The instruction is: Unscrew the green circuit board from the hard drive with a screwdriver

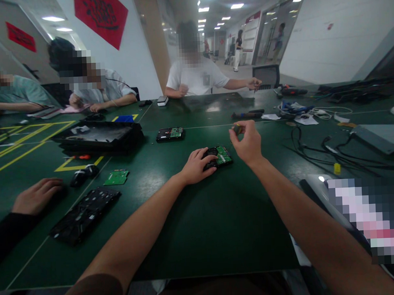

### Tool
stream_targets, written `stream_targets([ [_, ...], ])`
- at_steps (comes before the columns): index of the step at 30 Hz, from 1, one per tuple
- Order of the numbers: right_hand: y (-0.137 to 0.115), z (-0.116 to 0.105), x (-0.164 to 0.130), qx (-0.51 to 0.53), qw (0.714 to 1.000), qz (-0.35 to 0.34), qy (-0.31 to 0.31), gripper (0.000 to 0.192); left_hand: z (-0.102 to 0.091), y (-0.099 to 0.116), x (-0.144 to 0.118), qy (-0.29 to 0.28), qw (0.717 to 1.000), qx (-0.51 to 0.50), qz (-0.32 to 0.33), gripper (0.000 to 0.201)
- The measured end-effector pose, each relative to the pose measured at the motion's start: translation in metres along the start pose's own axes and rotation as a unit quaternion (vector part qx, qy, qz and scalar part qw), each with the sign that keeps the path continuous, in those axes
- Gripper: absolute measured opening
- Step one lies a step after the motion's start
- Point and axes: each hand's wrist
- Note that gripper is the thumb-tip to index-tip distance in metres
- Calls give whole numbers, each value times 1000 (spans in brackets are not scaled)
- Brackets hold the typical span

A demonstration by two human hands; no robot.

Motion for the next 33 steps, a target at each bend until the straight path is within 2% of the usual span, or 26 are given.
stream_targets([
  [5, -7, -1, -1, -4, 999, -26, -33, 31, 0, 0, 1, 0, 1000, -6, -3, 48],
  [11, -1, 0, 0, -6, 1000, 3, 4, 29, -1, 0, 0, -4, 1000, -1, 0, 49],
  [19, -7, -2, 0, -14, 999, -35, -22, 26, 0, 0, 1, 3, 1000, 6, 2, 49],
  [24, -4, -1, 1, -31, 999, -10, 5, 26, 1, -1, 0, 2, 1000, 5, 6, 49],
  [33, -4, 0, 0, -21, 999, -30, -18, 25, 1, -2, 0, 6, 1000, 4, 10, 49],
])
Point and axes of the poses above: each hand's wrist, its own x-axis towards the middle knuckle, its own z-axis out of the palm, y = z × x, and after that the axes turned 8 degrees about x, right-handed
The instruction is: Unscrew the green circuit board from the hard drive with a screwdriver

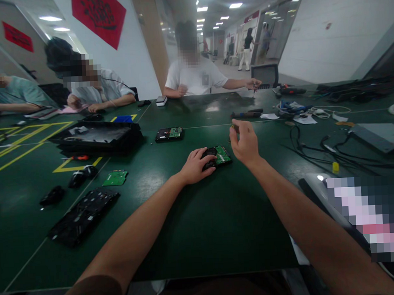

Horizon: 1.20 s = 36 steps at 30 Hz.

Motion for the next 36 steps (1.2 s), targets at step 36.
stream_targets([
  [36, 2, 2, -4, 36, 998, 27, -36, 37, -2, 2, 1, -8, 1000, -1, -10, 48],
])
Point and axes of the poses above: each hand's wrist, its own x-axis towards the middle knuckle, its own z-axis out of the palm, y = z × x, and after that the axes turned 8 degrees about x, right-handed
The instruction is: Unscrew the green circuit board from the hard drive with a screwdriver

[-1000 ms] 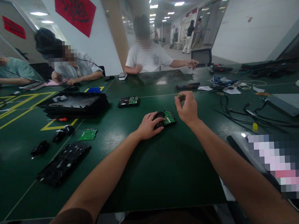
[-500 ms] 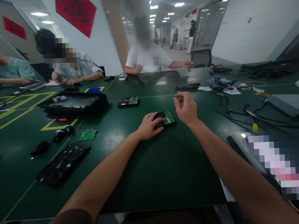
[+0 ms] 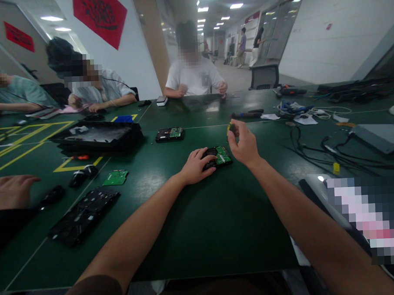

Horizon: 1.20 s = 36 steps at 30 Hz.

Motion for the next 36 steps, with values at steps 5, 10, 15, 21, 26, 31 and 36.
stream_targets([
  [5, 3, 0, 1, -5, 999, 9, 43, 36, 1, -1, 0, 0, 1000, -8, -3, 49],
  [10, 1, -1, 2, -13, 999, -4, 30, 35, 1, -1, 0, -1, 1000, -9, -4, 49],
  [15, -2, -2, 1, -17, 1000, -17, 19, 37, 1, -1, -1, 3, 1000, -4, 0, 49],
  [21, 6, -1, 2, -15, 999, 1, 48, 36, 0, -1, 0, -4, 1000, -1, -2, 49],
  [26, -4, -2, 1, -29, 999, -21, 23, 36, 0, -1, 1, -2, 1000, -11, -4, 49],
  [31, 0, 0, 0, -19, 999, -22, 40, 40, 0, 0, 0, -3, 1000, -10, -3, 49],
  [36, -3, -3, 1, -27, 999, -9, 30, 37, 0, 0, 0, -1, 1000, -5, -2, 49],
])
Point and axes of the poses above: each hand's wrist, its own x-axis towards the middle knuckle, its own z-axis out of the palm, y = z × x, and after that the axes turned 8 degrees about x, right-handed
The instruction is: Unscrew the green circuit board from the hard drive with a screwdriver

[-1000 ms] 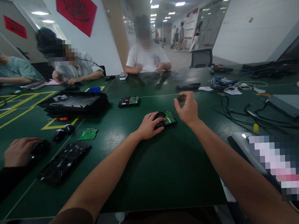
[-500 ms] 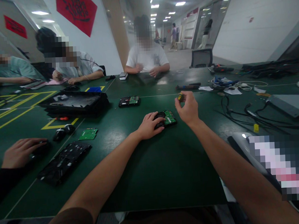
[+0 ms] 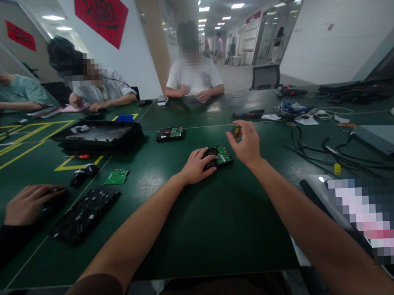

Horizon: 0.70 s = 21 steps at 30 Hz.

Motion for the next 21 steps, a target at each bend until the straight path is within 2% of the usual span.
stream_targets([
  [3, -5, -1, 0, 1, 1000, -2, -11, 35, 0, 0, 0, 1, 1000, 0, 0, 49],
  [10, 0, 1, 0, 20, 1000, -10, -13, 43, -1, 0, 0, 2, 1000, -2, -1, 48],
  [15, -2, 0, 1, 9, 1000, -1, 11, 36, -1, 0, 0, 4, 1000, 1, 2, 49],
  [18, -5, -1, 2, 38, 999, 25, 19, 30, -2, 1, 0, 1, 1000, -1, 2, 48],
  [21, -9, -3, 6, 131, 988, 85, -8, 22, -2, 1, 0, -1, 1000, -1, 0, 48],
])
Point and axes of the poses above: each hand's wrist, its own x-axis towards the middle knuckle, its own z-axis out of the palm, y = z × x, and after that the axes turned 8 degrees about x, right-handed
